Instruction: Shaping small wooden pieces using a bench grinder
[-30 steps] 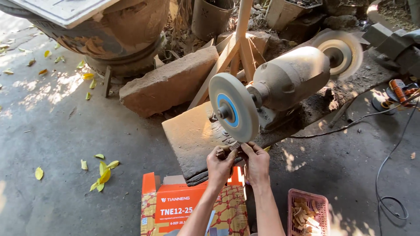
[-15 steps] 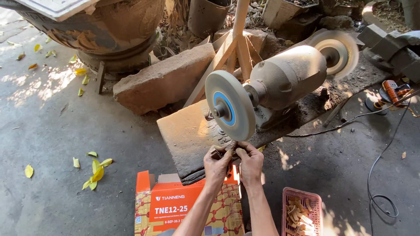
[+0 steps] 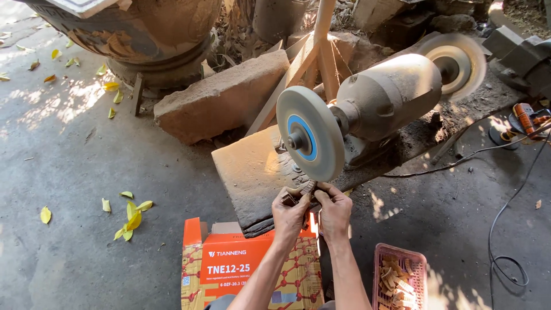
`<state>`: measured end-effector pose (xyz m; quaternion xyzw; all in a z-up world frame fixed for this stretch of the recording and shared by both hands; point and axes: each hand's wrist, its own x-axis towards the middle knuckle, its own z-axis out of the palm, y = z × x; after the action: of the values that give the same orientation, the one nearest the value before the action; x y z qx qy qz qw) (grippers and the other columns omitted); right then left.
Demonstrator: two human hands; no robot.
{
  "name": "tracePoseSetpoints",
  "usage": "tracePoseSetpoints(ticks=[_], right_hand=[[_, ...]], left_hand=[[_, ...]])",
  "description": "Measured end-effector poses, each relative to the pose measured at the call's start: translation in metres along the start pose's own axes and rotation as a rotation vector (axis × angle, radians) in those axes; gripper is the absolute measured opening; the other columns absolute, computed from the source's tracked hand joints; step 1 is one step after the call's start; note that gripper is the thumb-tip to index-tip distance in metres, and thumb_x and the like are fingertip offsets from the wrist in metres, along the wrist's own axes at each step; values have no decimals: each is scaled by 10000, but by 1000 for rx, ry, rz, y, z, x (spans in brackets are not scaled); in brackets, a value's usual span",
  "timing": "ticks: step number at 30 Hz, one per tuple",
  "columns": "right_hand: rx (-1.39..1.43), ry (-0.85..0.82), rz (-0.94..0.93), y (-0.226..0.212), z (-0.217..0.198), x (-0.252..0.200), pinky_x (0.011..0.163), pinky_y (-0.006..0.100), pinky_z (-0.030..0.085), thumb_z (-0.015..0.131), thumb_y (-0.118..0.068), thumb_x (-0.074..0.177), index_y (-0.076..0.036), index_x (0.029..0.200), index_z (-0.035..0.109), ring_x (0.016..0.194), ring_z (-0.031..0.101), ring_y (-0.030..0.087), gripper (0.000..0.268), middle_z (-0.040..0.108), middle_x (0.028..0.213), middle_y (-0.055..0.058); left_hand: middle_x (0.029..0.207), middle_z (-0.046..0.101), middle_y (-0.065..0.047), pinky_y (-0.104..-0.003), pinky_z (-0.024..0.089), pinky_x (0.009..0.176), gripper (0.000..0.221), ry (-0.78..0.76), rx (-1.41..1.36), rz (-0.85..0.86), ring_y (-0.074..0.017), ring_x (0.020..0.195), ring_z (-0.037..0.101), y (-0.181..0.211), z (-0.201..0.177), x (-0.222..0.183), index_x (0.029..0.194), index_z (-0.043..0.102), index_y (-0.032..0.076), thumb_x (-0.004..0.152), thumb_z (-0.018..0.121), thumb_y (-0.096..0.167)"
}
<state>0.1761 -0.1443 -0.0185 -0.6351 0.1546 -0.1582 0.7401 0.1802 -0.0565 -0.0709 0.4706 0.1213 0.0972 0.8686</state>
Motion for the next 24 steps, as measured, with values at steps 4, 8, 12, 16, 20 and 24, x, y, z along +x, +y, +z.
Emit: tracePoseSetpoints(ticks=[4,8,12,16,20,24], right_hand=[[-35,-29,-3,-15,-1,-1,701,323,568,652,50,816,-10,961,788,729,637,180,207,698,811,132],[-65,22,-42,-37,11,-2,677,304,553,688,31,790,-52,929,811,737,605,123,203,688,762,77],[-141,16,-4,-10,15,-6,671,301,548,722,-26,795,-104,912,831,739,627,124,178,727,767,73],[-122,0,182,11,4,1,690,361,566,795,-58,781,-12,989,789,755,701,238,213,752,858,177],[26,-49,293,-17,0,-4,575,358,624,683,48,782,33,1046,757,584,727,263,275,721,729,201],[-62,-93,285,-4,-9,1,545,345,622,705,25,775,-18,1016,785,613,739,256,258,742,753,190]], left_hand=[[582,662,-178,-270,442,260,189,28,5,1,-166,351,564,9,17,-4,819,670,-10,780,855,-17],[642,690,-126,-238,452,350,183,28,21,-2,-105,464,572,19,32,2,807,693,14,761,869,-3],[669,693,-108,-232,463,382,233,39,90,-6,-99,498,571,10,4,3,837,674,26,769,896,49],[583,673,-155,-263,446,305,259,-57,333,-15,-154,378,569,15,-16,-1,853,709,22,715,916,94],[725,744,-187,-303,554,472,377,-158,499,4,-158,537,641,43,-8,-12,1100,760,19,795,904,188],[619,704,-178,-273,520,364,162,-137,329,-66,-169,452,620,42,3,-12,957,786,-22,820,827,53]])
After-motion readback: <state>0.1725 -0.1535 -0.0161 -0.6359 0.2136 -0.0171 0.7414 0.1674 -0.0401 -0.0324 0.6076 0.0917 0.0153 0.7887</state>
